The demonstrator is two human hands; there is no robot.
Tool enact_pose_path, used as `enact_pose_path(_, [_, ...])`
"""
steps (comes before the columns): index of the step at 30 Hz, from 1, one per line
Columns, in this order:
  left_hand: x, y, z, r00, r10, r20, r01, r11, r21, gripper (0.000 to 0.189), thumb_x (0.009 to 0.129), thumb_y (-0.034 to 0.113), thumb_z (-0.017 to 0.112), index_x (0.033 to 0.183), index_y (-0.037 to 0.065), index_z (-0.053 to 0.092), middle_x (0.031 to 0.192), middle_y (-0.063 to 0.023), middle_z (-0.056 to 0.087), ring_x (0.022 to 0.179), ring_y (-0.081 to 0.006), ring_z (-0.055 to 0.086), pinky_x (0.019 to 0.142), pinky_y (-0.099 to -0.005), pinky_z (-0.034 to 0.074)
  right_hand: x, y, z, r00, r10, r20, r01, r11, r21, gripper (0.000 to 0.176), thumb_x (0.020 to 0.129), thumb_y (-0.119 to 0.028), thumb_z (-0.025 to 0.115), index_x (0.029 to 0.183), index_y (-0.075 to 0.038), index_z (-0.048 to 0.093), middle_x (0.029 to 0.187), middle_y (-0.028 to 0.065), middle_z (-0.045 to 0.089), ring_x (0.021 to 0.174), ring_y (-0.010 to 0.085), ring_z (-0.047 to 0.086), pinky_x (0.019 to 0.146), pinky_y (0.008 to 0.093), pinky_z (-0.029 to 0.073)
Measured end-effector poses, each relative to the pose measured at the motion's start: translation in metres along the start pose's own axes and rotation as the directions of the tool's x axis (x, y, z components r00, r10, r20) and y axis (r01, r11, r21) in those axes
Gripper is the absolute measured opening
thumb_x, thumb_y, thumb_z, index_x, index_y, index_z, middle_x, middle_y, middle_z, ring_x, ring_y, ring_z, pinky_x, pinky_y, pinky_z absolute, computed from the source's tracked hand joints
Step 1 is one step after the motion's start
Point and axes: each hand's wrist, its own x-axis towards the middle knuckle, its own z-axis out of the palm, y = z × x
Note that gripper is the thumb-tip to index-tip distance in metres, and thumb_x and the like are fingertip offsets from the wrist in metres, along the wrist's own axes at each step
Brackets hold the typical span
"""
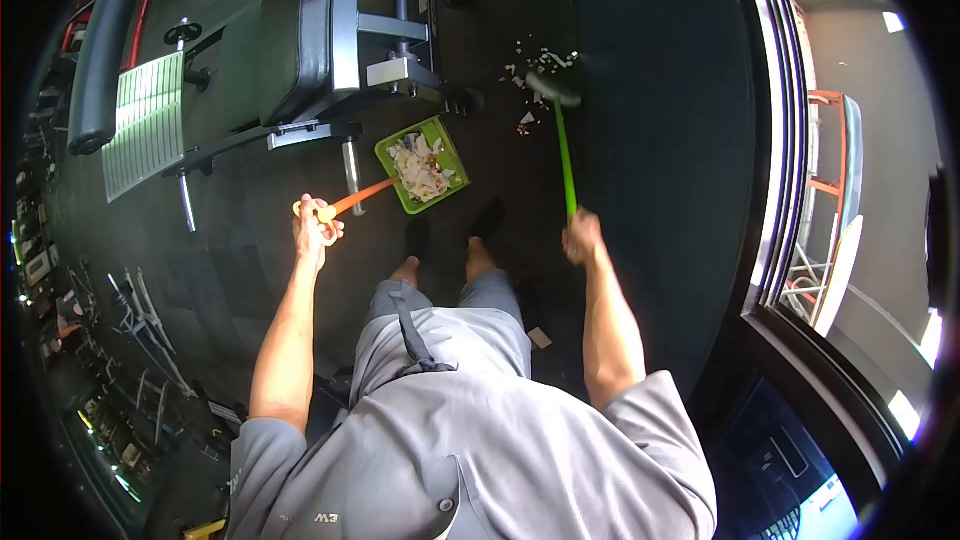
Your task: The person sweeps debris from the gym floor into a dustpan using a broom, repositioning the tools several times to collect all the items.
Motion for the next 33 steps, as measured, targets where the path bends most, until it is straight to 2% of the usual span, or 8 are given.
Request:
enact_pose_path(1, [0.001, 0.000, 0.000, 1.000, 0.001, 0.014, -0.001, 1.000, -0.016, 0.039, 0.094, 0.046, 0.044, 0.088, 0.008, 0.049, 0.070, -0.0082, 0.055, 0.048, -0.0179, 0.059, 0.043, -0.0281, 0.051, -0.017, 0.027, -0.001, 0.997, -0.073, 0.002, 0.072, 0.990, -0.120, 0.024, 0.095, -0.020, 0.035, 0.087, -0.004, 0.052, 0.049, 0.0077, 0.048, 0.037, 0.0194, 0.051, 0.034, 0.0345, 0.042])
enact_pose_path(4, [0.000, 0.004, 0.004, 1.000, -0.010, -0.015, 0.010, 1.000, -0.009, 0.038, 0.094, 0.047, 0.044, 0.087, 0.010, 0.049, 0.068, -0.0073, 0.055, 0.048, -0.0178, 0.058, 0.043, -0.0278, 0.049, -0.099, 0.066, -0.008, 0.996, 0.079, -0.045, -0.084, 0.986, -0.144, 0.019, 0.095, -0.020, 0.041, 0.096, -0.008, 0.056, 0.051, 0.0045, 0.049, 0.040, 0.0145, 0.051, 0.037, 0.0304, 0.044])
enact_pose_path(7, [0.001, 0.004, 0.002, 1.000, -0.015, -0.025, 0.015, 1.000, 0.003, 0.038, 0.094, 0.047, 0.043, 0.087, 0.010, 0.050, 0.069, -0.0077, 0.056, 0.049, -0.0183, 0.058, 0.043, -0.0286, 0.048, -0.155, 0.071, -0.014, 0.987, 0.133, -0.095, -0.149, 0.972, -0.184, 0.031, 0.093, -0.019, 0.041, 0.121, -0.013, 0.055, 0.056, 0.0025, 0.050, 0.044, 0.0117, 0.052, 0.040, 0.0288, 0.046])
enact_pose_path(11, [0.003, 0.006, 0.002, 0.999, -0.034, -0.034, 0.035, 0.999, 0.034, 0.039, 0.094, 0.048, 0.042, 0.087, 0.010, 0.050, 0.070, -0.0084, 0.057, 0.049, -0.0191, 0.058, 0.044, -0.0300, 0.048, -0.150, 0.042, -0.022, 0.994, 0.054, -0.096, -0.067, 0.989, -0.131, 0.031, 0.093, -0.017, 0.040, 0.122, -0.013, 0.052, 0.053, 0.0020, 0.047, 0.041, 0.0117, 0.049, 0.037, 0.0288, 0.045])
enact_pose_path(14, [-0.001, 0.006, 0.003, 0.999, -0.030, -0.032, 0.031, 0.999, 0.037, 0.039, 0.094, 0.048, 0.042, 0.087, 0.010, 0.049, 0.069, -0.0080, 0.056, 0.049, -0.0194, 0.058, 0.044, -0.0303, 0.049, -0.089, 0.010, -0.029, 0.997, -0.079, -0.021, 0.076, 0.990, -0.119, 0.024, 0.093, -0.016, 0.039, 0.108, -0.006, 0.055, 0.053, 0.0049, 0.049, 0.039, 0.0146, 0.050, 0.036, 0.0296, 0.044])
enact_pose_path(20, [-0.011, 0.000, 0.003, 0.998, -0.033, -0.047, 0.037, 0.997, 0.074, 0.041, 0.094, 0.050, 0.041, 0.088, 0.010, 0.049, 0.067, -0.0078, 0.056, 0.048, -0.0189, 0.057, 0.044, -0.0302, 0.049, -0.026, -0.011, -0.015, 0.998, -0.040, -0.055, 0.025, 0.970, -0.243, 0.027, 0.090, -0.017, 0.041, 0.106, -0.001, 0.056, 0.056, 0.0061, 0.054, 0.043, 0.0158, 0.055, 0.040, 0.0306, 0.048])
enact_pose_path(23, [-0.021, 0.003, 0.002, 0.999, -0.034, -0.011, 0.034, 0.998, 0.049, 0.042, 0.093, 0.051, 0.041, 0.088, 0.010, 0.049, 0.068, -0.0081, 0.057, 0.048, -0.0188, 0.058, 0.044, -0.0302, 0.050, -0.048, 0.030, -0.007, 0.995, -0.064, -0.075, 0.037, 0.947, -0.318, 0.028, 0.085, -0.015, 0.041, 0.101, 0.002, 0.056, 0.059, 0.0165, 0.061, 0.048, 0.0253, 0.063, 0.046, 0.0379, 0.051])
enact_pose_path(33, [-0.038, 0.003, 0.029, 0.998, 0.007, 0.068, -0.021, 0.980, 0.199, 0.043, 0.094, 0.049, 0.041, 0.090, 0.007, 0.047, 0.070, -0.0085, 0.056, 0.046, -0.0175, 0.058, 0.040, -0.0273, 0.049, -0.164, 0.075, 0.005, 0.984, -0.021, -0.178, -0.035, 0.951, -0.306, 0.035, 0.088, -0.018, 0.041, 0.118, -0.003, 0.053, 0.061, 0.0136, 0.059, 0.050, 0.0227, 0.060, 0.046, 0.0348, 0.050])
